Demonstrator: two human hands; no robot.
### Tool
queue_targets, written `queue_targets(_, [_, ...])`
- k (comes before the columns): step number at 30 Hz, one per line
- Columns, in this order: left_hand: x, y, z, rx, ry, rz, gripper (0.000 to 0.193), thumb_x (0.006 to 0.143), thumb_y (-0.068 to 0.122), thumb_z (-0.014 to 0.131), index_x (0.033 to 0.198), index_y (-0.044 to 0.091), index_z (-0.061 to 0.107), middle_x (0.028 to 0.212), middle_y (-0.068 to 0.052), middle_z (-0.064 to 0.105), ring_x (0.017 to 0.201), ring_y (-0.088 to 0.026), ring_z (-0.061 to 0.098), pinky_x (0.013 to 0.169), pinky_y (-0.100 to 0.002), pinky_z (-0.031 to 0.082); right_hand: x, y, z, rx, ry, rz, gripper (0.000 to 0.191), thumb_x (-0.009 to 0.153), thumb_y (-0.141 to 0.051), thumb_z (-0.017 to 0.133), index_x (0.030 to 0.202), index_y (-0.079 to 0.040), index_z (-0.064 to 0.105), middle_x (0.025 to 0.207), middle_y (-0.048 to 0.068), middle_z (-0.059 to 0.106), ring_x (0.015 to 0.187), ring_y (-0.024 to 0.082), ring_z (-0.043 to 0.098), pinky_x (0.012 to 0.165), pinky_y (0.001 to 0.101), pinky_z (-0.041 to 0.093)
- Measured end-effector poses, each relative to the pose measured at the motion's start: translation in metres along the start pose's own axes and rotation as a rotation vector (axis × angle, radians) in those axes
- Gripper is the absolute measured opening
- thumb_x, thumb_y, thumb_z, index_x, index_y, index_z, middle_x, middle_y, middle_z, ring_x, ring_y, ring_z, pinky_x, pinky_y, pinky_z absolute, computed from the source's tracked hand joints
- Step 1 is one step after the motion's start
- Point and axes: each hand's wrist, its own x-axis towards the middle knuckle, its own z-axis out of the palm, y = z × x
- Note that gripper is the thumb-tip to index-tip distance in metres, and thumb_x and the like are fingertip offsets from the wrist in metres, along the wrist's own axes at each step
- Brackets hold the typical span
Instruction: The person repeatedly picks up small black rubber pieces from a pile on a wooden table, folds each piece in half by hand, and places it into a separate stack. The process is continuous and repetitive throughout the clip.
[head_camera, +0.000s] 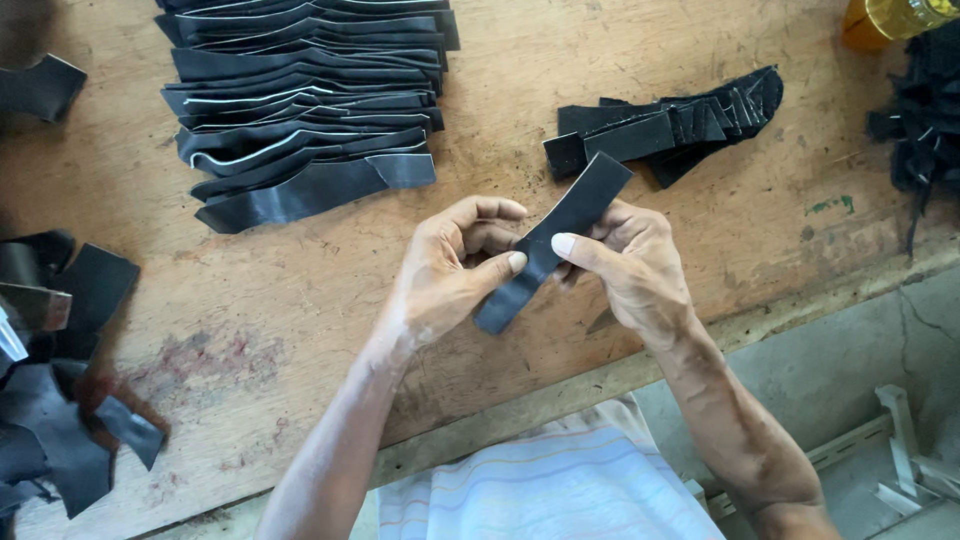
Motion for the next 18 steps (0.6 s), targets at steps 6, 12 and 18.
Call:
queue_targets(6, [0.001,-0.004,0.005,-0.020,0.095,0.111,0.045,0.090,0.000,0.075,0.131,0.000,0.057,0.099,-0.006,0.074,0.085,-0.007,0.069,0.074,-0.021,0.058,-0.004,0.009,0.004,-0.216,0.062,-0.087,0.015,0.091,0.000,0.074,0.106,0.003,0.071,0.087,0.011,0.075,0.071,0.012,0.071,0.063,0.0237,0.060])
queue_targets(12, [0.000,-0.005,0.007,0.027,0.150,0.081,0.043,0.097,0.007,0.069,0.137,0.002,0.054,0.097,-0.005,0.076,0.085,-0.007,0.069,0.074,-0.020,0.056,-0.004,0.017,0.005,0.047,0.049,-0.083,0.012,0.092,-0.001,0.074,0.103,0.003,0.071,0.092,0.014,0.077,0.074,0.015,0.074,0.064,0.0277,0.064])
queue_targets(18, [0.001,0.000,0.003,0.015,0.030,0.075,0.068,0.087,0.004,0.076,0.146,0.003,0.042,0.095,-0.006,0.076,0.085,-0.009,0.069,0.074,-0.023,0.055,0.000,-0.011,0.006,-0.310,0.137,-0.275,0.036,0.087,-0.010,0.076,0.117,-0.002,0.059,0.110,0.013,0.064,0.092,0.016,0.068,0.074,0.0328,0.063])
